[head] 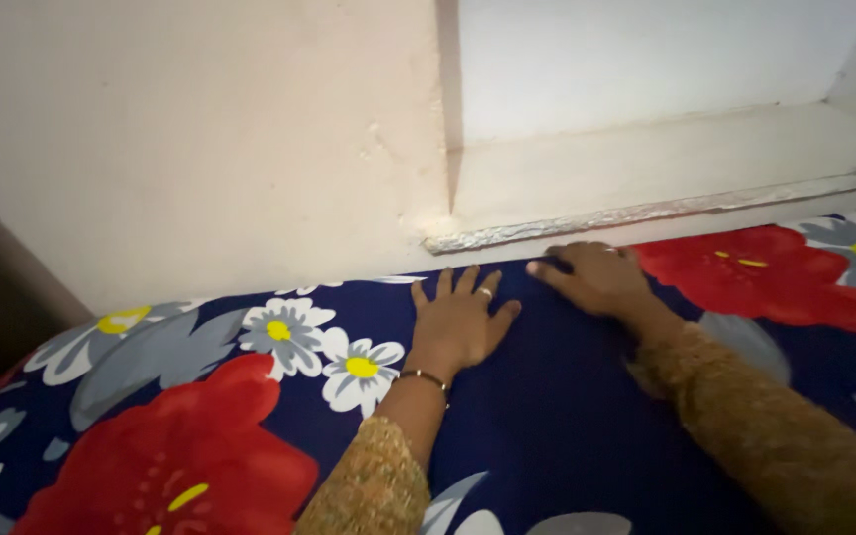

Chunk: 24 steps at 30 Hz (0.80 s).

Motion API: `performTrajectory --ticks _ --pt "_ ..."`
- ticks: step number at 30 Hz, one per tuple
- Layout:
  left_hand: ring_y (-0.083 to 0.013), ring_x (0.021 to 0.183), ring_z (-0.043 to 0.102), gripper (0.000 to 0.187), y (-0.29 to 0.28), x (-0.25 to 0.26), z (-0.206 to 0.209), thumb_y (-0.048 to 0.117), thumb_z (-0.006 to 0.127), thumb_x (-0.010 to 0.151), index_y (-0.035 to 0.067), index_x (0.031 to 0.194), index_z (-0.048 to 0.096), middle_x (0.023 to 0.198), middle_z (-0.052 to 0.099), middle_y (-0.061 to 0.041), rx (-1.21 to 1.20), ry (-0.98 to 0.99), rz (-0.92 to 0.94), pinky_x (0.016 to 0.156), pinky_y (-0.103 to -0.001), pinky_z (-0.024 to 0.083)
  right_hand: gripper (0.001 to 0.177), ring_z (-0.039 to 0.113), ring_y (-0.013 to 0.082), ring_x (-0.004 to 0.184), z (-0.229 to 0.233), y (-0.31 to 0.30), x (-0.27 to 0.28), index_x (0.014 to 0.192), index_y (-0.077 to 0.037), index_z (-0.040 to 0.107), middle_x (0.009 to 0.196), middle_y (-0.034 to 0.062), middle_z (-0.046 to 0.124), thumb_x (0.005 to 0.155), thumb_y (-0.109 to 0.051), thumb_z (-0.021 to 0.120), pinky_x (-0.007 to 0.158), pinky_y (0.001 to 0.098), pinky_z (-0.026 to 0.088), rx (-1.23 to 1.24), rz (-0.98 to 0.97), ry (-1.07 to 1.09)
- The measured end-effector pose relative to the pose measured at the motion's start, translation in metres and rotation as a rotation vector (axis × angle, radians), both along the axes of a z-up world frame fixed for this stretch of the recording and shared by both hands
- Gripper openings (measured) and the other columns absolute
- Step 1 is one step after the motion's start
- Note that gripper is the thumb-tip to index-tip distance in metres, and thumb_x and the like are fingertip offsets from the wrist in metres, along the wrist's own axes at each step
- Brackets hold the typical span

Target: The person smooths a floral-patterned bedsheet on a bed, tucks the edges under the mattress, and adjusts two patterned pillows at the head of the bed. The person uses both hands to press and align the sheet and pillows.

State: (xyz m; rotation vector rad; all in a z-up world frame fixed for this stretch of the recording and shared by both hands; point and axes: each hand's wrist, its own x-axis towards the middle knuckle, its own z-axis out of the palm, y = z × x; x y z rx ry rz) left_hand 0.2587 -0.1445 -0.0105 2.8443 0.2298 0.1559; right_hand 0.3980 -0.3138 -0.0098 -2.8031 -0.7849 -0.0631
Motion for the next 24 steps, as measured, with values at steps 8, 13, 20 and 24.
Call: performTrajectory --ticks 8,13,20,24 --pt "-0.0363 0.155 0.015 0.069 0.004 0.000 -0.001 0.061 0.040 0.097 0.026 0.156 0.039 0.166 0.027 -0.006 -0.025 -0.016 0.016 0.121 -0.068 0.003 0.084 0.007 0.0340 0.158 0.004 -0.085 -0.089 0.160 -0.031 0.039 0.173 0.0045 0.017 0.087 -0.069 0.054 0.115 0.0622 0.007 -0.135 0.341 0.003" --pt "-0.0362 0.154 0.014 0.070 0.008 0.009 -0.009 0.062 0.037 0.097 0.026 0.157 0.034 0.167 0.024 -0.006 0.028 -0.003 0.013 0.118 -0.069 0.006 0.088 0.010 0.0303 0.153 -0.005 -0.098 -0.097 0.159 -0.031 0.035 0.172 0.0016 0.019 0.084 -0.073 0.050 0.115 0.0648 0.008 -0.192 0.269 -0.027" --pt "-0.0379 0.152 0.025 0.061 -0.013 0.001 -0.005 0.052 0.040 0.100 0.023 0.153 0.043 0.163 0.035 -0.011 0.137 -0.094 0.132 0.118 -0.069 0.016 0.079 0.024 0.0390 0.148 -0.002 -0.091 -0.108 0.154 -0.024 0.042 0.162 0.0101 0.032 0.089 -0.069 0.050 0.112 0.0691 0.015 -0.044 0.298 -0.222" --pt "-0.0432 0.152 0.023 0.060 -0.095 0.005 0.017 0.046 0.046 0.100 0.012 0.149 0.047 0.162 0.032 -0.021 -0.011 0.013 0.381 0.117 -0.065 0.021 0.073 0.025 0.0390 0.150 -0.003 -0.099 -0.107 0.152 -0.023 0.042 0.162 0.0085 0.032 0.091 -0.062 0.052 0.114 0.0703 0.015 -0.023 0.279 -0.194"
